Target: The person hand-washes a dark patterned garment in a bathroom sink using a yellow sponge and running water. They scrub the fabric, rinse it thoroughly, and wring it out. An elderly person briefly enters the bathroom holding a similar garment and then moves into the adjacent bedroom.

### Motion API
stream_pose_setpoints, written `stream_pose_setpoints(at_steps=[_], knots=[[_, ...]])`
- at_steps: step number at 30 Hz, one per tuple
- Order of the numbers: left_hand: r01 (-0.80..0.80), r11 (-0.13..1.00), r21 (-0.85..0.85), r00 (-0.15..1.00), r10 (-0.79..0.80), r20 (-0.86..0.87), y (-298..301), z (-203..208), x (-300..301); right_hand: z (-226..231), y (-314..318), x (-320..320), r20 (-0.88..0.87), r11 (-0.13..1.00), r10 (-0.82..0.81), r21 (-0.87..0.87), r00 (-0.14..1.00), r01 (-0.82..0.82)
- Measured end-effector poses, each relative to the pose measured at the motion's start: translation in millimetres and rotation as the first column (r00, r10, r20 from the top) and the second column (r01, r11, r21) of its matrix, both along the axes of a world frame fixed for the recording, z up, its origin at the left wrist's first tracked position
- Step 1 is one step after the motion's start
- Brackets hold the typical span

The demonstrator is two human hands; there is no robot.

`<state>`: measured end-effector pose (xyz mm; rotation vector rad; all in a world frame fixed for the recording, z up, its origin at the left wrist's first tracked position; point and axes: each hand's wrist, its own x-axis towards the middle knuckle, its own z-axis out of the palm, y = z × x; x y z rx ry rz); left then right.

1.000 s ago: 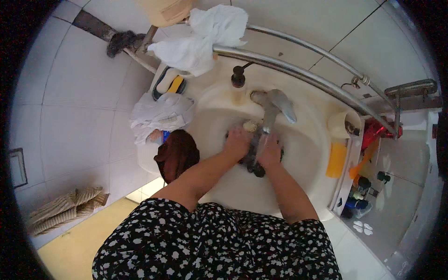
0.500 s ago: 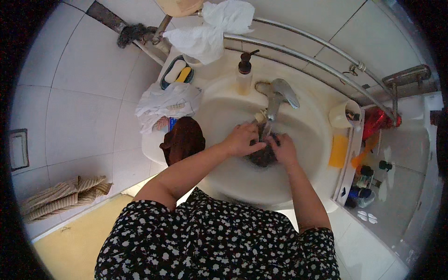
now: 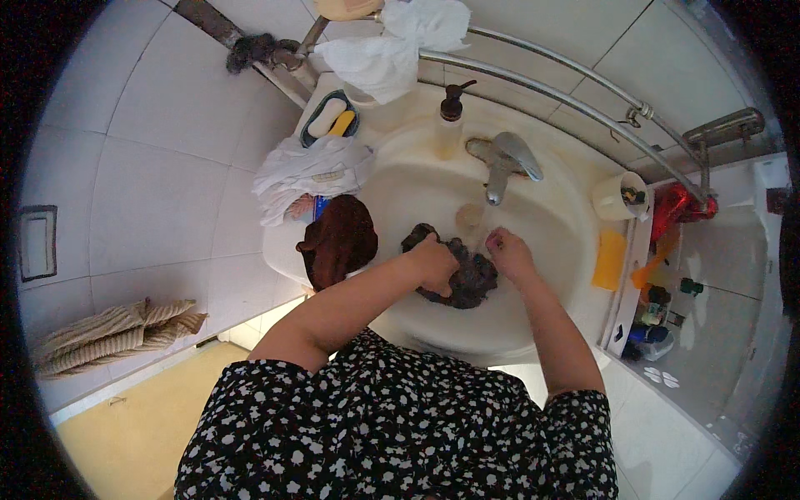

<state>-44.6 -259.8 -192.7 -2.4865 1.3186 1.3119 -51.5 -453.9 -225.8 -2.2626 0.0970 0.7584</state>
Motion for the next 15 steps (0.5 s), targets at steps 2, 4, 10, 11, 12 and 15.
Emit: stream_pose_setpoints(at_steps=[2,4,10,11,12,15], knots=[[-0.007,1.000,0.008,1.000,0.007,-0.021,4.2,1.6,-2.3,-30.2,10.7,3.7,0.317,0.988,0.046,-0.152,0.947,0.003],[-0.034,0.999,-0.001,0.999,0.034,-0.026,8.9,3.0,-4.7,-54.7,23.3,10.4,0.504,0.995,0.010,-0.094,0.864,0.044],[-0.085,0.987,-0.139,0.990,0.099,0.099,16.4,9.6,-15.9,-98.7,32.7,22.2,0.211,0.942,-0.321,0.169,0.923,0.289],[-0.106,0.983,-0.153,0.989,0.121,0.090,17.8,9.2,-16.5,-94.7,33.9,22.5,0.214,0.948,-0.310,0.142,0.926,0.284],[-0.127,0.978,-0.165,0.987,0.141,0.080,19.3,8.7,-16.7,-90.9,33.3,24.2,0.265,0.974,-0.225,0.070,0.937,0.214],[-0.154,0.970,-0.190,0.983,0.170,0.072,19.8,3.0,-16.3,-61.4,33.0,22.4,0.202,0.966,-0.177,0.223,0.963,0.131]])
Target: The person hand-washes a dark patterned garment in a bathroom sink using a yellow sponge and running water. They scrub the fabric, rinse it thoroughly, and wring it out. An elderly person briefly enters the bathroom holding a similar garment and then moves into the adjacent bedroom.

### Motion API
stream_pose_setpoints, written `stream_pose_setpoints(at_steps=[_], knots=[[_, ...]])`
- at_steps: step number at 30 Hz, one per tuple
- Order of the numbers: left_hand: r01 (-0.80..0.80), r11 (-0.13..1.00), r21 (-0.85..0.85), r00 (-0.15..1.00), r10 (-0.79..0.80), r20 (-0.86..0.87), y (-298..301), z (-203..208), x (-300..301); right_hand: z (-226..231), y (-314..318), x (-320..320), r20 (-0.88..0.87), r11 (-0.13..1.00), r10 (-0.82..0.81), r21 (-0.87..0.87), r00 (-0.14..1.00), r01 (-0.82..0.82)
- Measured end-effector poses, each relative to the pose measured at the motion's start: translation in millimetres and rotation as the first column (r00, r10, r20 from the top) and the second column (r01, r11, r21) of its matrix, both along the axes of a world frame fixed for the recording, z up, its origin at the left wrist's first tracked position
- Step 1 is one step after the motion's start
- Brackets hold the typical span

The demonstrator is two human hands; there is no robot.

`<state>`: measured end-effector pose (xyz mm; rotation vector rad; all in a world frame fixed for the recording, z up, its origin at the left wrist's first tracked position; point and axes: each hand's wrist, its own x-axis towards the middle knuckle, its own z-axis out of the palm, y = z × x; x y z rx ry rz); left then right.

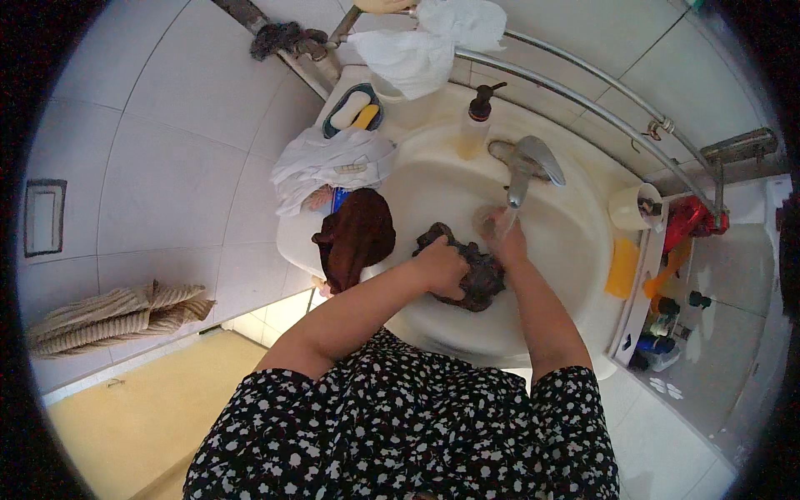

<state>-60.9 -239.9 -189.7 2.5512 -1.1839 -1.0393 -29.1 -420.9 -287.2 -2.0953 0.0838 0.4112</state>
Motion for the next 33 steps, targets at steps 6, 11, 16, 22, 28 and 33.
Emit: stream_pose_setpoints(at_steps=[6,11,16,22,28,33], knots=[[-0.027,0.999,-0.019,1.000,0.027,-0.013,-0.8,-11.5,0.6,-54.2,-9.4,10.2,0.118,0.939,0.143,-0.330,0.983,-0.097],[-0.034,0.999,-0.029,0.999,0.034,-0.018,0.4,-6.3,1.8,-69.1,-10.5,24.1,0.025,0.849,0.286,-0.470,0.958,-0.241],[-0.024,0.999,0.023,1.000,0.024,0.015,-1.7,-10.6,1.4,-77.6,-8.8,17.1,0.146,0.731,0.404,-0.645,0.903,-0.223],[-0.024,1.000,0.006,1.000,0.024,0.003,-1.6,-18.8,2.4,-10.9,-3.8,7.0,0.324,0.794,0.425,-0.582,0.845,-0.175],[-0.038,0.999,0.008,0.998,0.039,-0.049,-0.4,-18.3,5.0,-5.9,-18.2,5.3,-0.467,0.914,-0.223,0.205,0.856,0.350],[-0.042,0.999,-0.018,0.999,0.042,-0.031,-1.0,-11.7,5.3,-42.4,-26.3,1.9,-0.160,0.976,-0.137,-0.193,0.978,0.105]])
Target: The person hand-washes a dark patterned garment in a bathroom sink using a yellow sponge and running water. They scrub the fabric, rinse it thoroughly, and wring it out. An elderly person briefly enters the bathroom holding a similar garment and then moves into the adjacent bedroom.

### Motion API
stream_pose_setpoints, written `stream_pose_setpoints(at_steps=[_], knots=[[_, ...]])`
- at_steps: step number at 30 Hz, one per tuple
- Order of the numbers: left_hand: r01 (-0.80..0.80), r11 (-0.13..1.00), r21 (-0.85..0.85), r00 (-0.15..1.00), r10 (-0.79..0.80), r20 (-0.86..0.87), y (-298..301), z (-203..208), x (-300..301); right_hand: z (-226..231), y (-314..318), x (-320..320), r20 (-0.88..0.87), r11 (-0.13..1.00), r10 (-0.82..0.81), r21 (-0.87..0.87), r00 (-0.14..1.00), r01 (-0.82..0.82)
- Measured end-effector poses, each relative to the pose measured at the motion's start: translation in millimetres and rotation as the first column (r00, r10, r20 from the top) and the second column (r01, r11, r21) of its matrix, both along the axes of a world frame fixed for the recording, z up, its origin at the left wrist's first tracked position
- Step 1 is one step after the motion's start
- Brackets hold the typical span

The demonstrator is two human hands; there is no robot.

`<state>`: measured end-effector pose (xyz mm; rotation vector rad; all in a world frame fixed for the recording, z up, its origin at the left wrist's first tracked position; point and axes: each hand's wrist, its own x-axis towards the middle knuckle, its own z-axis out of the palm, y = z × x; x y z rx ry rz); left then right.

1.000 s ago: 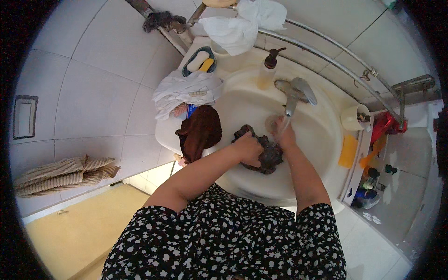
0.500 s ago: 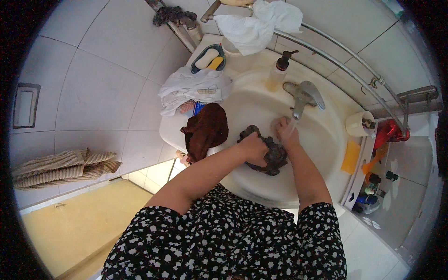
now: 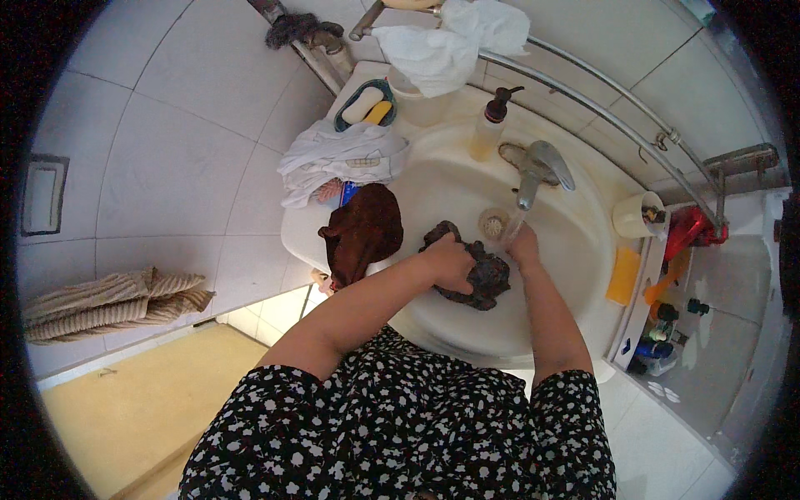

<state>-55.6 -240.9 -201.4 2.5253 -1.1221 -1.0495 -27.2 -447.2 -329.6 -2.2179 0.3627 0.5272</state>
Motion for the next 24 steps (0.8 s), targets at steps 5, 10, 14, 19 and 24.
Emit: stream_pose_setpoints(at_steps=[5,10,14,19,24], knots=[[-0.024,1.000,0.019,0.999,0.024,-0.026,0.8,-2.8,-0.6,1.9,10.2,-5.5,0.293,0.986,0.065,-0.167,0.954,-0.016],[-0.049,0.999,-0.021,0.998,0.048,-0.048,1.9,-8.9,-1.5,38.0,23.8,-9.4,0.415,0.959,0.217,-0.258,0.884,-0.114],[-0.056,0.997,-0.046,0.998,0.055,-0.030,2.4,-9.3,-1.6,22.3,18.1,-3.7,0.393,0.951,0.294,-0.209,0.871,-0.226],[-0.041,0.999,-0.019,0.999,0.040,-0.025,0.2,-5.1,-0.5,-10.9,12.3,1.7,0.081,0.951,0.257,-0.197,0.963,-0.238],[-0.015,1.000,0.025,1.000,0.015,0.001,-0.1,0.1,-1.3,64.5,27.4,-10.9,0.265,0.991,0.122,-0.084,0.956,-0.104]])
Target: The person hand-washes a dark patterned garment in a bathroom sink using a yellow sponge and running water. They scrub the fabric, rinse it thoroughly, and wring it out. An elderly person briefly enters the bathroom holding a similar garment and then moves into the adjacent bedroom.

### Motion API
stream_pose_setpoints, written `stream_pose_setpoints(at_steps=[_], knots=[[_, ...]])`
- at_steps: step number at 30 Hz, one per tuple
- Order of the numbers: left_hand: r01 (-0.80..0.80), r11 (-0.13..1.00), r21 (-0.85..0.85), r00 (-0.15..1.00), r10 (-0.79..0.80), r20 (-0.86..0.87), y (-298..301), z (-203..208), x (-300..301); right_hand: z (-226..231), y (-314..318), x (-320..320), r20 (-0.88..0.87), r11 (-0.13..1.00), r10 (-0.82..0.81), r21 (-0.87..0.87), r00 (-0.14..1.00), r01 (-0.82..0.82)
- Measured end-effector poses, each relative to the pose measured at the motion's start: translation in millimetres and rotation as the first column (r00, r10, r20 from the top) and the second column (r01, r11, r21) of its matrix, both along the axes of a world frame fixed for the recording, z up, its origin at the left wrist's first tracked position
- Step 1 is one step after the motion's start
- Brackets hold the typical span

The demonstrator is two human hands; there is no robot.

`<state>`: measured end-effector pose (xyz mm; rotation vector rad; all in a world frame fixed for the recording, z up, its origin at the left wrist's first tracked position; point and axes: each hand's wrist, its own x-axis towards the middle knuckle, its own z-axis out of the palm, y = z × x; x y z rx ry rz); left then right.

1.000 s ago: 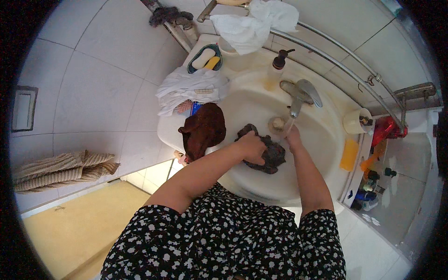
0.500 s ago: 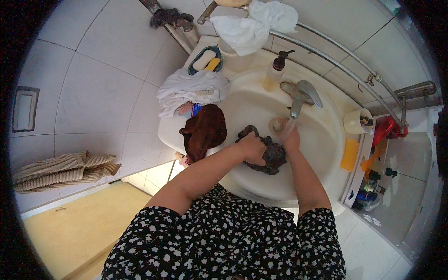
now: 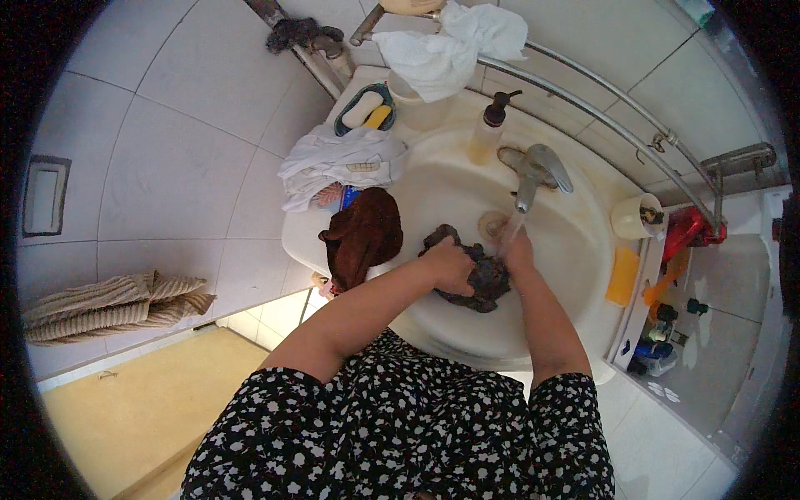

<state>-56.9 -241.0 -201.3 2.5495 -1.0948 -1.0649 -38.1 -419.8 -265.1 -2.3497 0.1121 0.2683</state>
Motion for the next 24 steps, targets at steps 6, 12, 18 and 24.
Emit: stream_pose_setpoints(at_steps=[6,12,18,24], knots=[[-0.358,0.873,-0.331,0.934,0.341,-0.109,-12.4,5.4,3.6,29.2,-27.1,-12.7,-0.518,0.856,0.048,0.462,0.854,0.232],[-0.407,0.660,-0.632,0.885,0.457,-0.092,-26.4,39.2,22.9,54.1,-48.8,-30.9,-0.221,0.648,-0.221,0.695,0.950,0.313],[-0.357,0.881,-0.311,0.854,0.442,0.274,2.2,0.7,41.0,57.7,-39.2,-33.8,0.163,0.929,0.125,-0.366,0.979,-0.058],[-0.326,0.924,-0.198,0.832,0.380,0.404,-23.7,-77.5,20.2,-11.2,14.7,-36.2,0.080,0.821,0.208,-0.556,0.975,-0.129]])
